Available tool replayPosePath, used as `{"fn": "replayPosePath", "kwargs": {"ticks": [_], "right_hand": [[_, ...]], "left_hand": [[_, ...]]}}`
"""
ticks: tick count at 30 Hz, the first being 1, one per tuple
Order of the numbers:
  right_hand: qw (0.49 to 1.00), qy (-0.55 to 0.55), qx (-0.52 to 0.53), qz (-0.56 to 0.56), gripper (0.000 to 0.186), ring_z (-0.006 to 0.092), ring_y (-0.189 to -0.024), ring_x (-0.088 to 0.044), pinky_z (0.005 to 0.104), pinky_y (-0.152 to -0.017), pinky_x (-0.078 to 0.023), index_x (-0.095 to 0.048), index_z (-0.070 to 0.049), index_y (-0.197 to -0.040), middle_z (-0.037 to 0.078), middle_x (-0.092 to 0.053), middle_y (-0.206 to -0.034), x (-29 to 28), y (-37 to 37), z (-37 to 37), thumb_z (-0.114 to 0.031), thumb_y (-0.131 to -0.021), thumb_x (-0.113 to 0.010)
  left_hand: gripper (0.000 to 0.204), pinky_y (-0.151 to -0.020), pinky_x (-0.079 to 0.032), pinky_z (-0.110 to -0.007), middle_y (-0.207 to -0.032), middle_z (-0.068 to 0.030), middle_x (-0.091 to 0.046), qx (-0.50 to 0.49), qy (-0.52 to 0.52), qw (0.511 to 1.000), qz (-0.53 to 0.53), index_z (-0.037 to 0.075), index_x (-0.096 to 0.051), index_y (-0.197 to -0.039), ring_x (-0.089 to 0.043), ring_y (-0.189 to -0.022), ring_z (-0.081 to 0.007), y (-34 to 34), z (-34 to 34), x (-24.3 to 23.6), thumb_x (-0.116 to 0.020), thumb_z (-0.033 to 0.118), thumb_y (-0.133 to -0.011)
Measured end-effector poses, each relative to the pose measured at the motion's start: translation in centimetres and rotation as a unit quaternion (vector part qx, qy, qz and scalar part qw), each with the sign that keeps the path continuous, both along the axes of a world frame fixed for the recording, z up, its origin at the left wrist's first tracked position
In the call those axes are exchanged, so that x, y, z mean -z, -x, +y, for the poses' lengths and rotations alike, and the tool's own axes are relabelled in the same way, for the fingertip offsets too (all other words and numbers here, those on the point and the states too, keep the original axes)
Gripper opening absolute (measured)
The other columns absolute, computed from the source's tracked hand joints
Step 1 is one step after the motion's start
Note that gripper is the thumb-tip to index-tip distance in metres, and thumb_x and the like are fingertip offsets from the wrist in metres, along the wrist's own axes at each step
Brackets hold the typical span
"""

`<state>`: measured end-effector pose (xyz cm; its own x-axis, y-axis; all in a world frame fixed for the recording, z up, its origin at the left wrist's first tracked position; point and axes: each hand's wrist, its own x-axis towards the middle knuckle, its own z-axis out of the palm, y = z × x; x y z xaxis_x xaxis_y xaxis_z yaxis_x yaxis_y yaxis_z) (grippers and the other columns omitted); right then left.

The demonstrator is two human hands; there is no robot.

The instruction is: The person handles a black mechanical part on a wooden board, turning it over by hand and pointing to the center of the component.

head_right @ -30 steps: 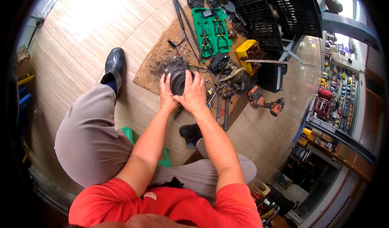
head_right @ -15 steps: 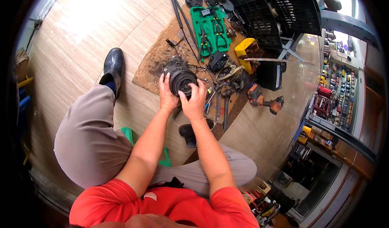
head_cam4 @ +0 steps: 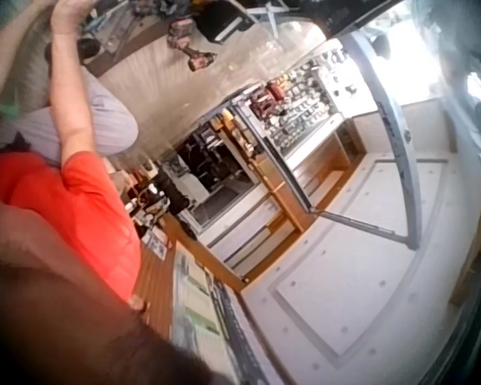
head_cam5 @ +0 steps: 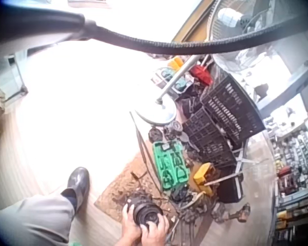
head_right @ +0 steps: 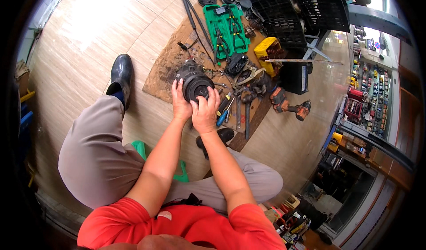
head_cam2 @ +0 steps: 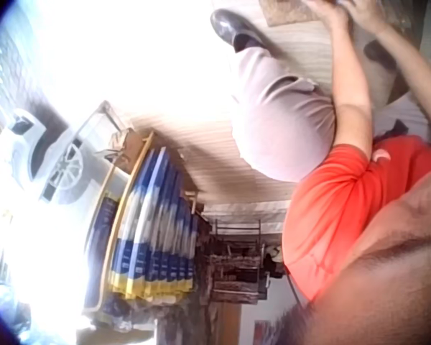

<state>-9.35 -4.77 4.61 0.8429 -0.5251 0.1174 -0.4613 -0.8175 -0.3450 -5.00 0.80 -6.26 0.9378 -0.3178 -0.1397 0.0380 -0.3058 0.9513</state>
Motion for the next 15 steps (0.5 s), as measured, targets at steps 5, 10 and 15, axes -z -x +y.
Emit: {"fn": "replayPosePath", "kwargs": {"ticks": [5, 10, 15], "right_hand": [[1.0, 0.013, -0.007, -0.018, 0.026, 0.0488, -0.139, -0.038, 0.0555, -0.115, -0.033, -0.064, 0.0, -0.1, 0.027, -0.046, -0.145, 0.31, -0.04, 0.08, -0.013, -0.083, -0.078], [1.0, -0.002, -0.008, -0.012, 0.026, 0.0485, -0.139, -0.038, 0.0555, -0.116, -0.032, -0.064, 0.0, -0.101, 0.026, -0.046, -0.145, 0.48, -0.06, 0.06, -0.012, -0.083, -0.078], [1.0, 0.025, -0.019, -0.005, 0.026, 0.0484, -0.139, -0.038, 0.0555, -0.116, -0.032, -0.063, 0.0, -0.102, 0.026, -0.046, -0.145, 0.22, -0.15, 0.02, -0.012, -0.083, -0.077]], "left_hand": [[0.108, -0.108, -0.047, -0.051, -0.16, -0.0247, -0.028, -0.004, 0.001, 1.0, -0.007, 0.03, -0.031, -0.156, -0.046, -0.136, -0.0489, 0.02, -0.04, 0.13, -0.086, 0.011, -0.066], [0.107, -0.109, -0.046, -0.051, -0.159, -0.026, -0.028, -0.008, 0.012, 1.0, -0.001, 0.03, -0.032, -0.155, -0.045, -0.137, -0.0495, -0.06, -0.01, 0.35, -0.086, 0.012, -0.065], [0.106, -0.109, -0.046, -0.05, -0.159, -0.0268, -0.029, -0.008, 0.01, 1.0, -0.009, 0.029, -0.033, -0.155, -0.045, -0.137, -0.0495, -0.13, -0.09, 0.25, -0.086, 0.013, -0.065]]}}
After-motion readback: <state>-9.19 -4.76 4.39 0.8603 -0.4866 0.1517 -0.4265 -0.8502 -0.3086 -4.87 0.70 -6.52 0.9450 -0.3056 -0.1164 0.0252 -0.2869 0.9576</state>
